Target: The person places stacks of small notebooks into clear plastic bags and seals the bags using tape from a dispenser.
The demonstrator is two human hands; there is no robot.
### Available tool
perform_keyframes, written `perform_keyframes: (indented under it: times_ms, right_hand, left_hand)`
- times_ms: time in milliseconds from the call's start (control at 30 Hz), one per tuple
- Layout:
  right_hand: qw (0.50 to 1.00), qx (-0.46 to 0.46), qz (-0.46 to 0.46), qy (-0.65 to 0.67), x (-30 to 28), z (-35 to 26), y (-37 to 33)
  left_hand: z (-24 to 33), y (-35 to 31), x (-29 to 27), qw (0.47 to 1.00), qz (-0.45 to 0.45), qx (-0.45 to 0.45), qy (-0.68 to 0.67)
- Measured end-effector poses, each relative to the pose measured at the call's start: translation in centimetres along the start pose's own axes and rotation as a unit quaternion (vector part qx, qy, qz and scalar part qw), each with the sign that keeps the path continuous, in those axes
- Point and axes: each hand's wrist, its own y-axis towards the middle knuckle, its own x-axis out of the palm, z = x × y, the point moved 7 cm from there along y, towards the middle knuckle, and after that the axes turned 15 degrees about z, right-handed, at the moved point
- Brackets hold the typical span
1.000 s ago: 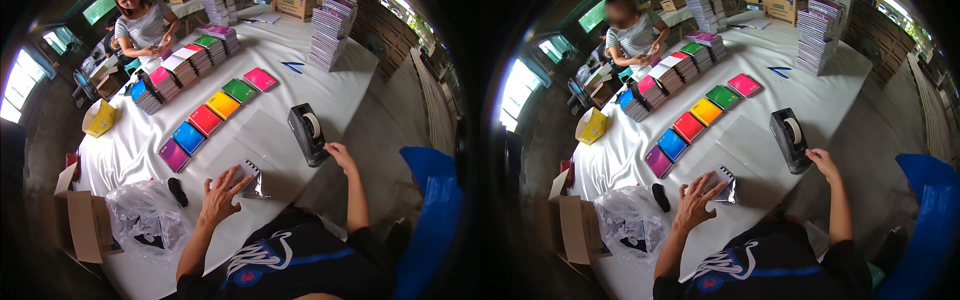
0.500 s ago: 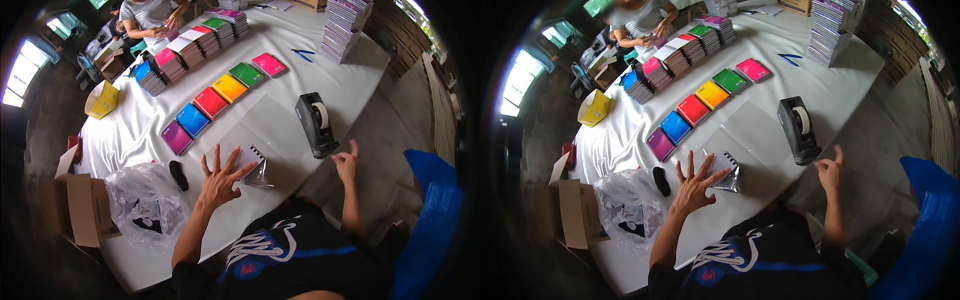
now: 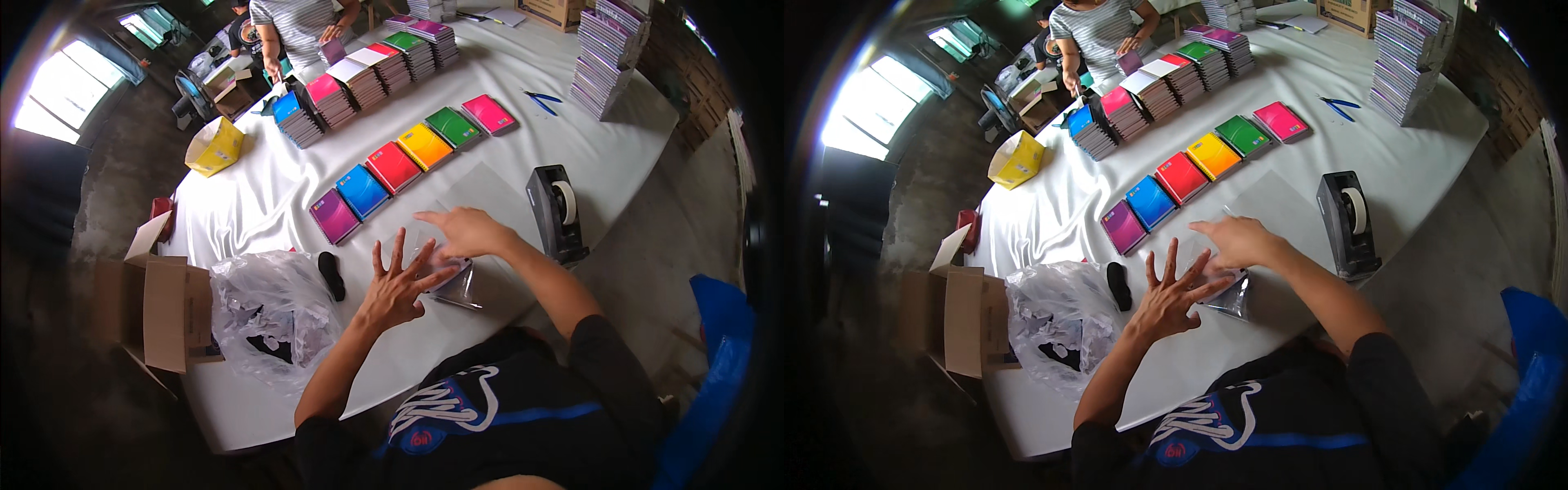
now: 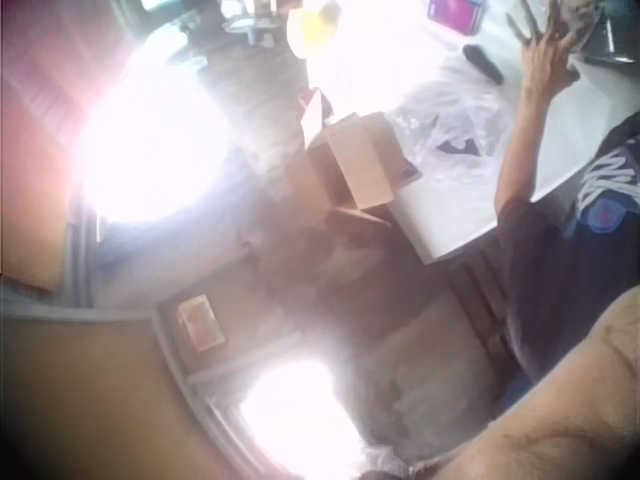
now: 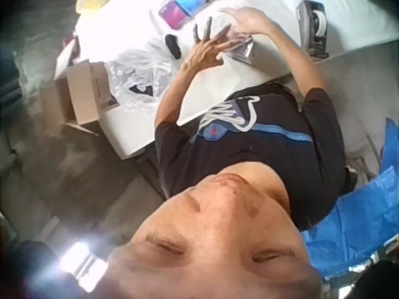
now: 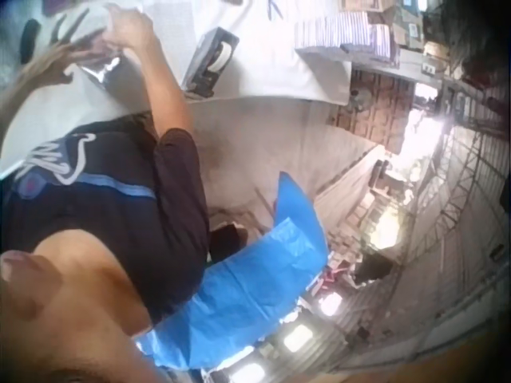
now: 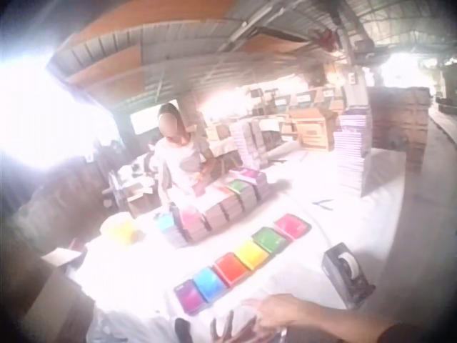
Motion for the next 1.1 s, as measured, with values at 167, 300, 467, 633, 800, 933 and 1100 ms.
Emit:
perform_keyframes:
  times_ms: [167,300,467,633,800,933,1100]
  right_hand:
    - [0.973,0.126,-0.017,-0.193,-3.8,0.9,-0.2]
    - [0.971,-0.219,0.099,0.009,-2.3,2.5,-3.7]
    - [0.893,-0.281,0.299,0.185,-1.2,-1.4,-6.6]
    - [0.890,-0.093,0.210,0.393,-1.0,1.8,-4.3]
    - [0.935,-0.011,0.112,0.338,3.0,2.4,-4.2]
    - [0.886,0.096,0.093,0.444,4.6,2.7,-2.7]
    - [0.869,0.128,0.036,0.477,5.2,3.2,-0.8]
  left_hand:
    - [-0.4,-0.5,0.6,0.999,-0.036,-0.028,-0.025]
    - [-0.2,-0.4,0.7,0.993,-0.046,-0.062,-0.093]
    - [-0.7,-1.2,2.3,0.978,0.042,-0.104,-0.177]
    - [-0.8,-0.5,1.3,0.933,0.201,-0.167,-0.246]
    - [-3.2,0.0,1.9,0.794,0.349,-0.272,-0.417]
    - [-4.7,0.5,3.0,0.745,0.381,-0.295,-0.462]
    - [-4.9,-0.9,3.3,0.604,0.438,-0.360,-0.560]
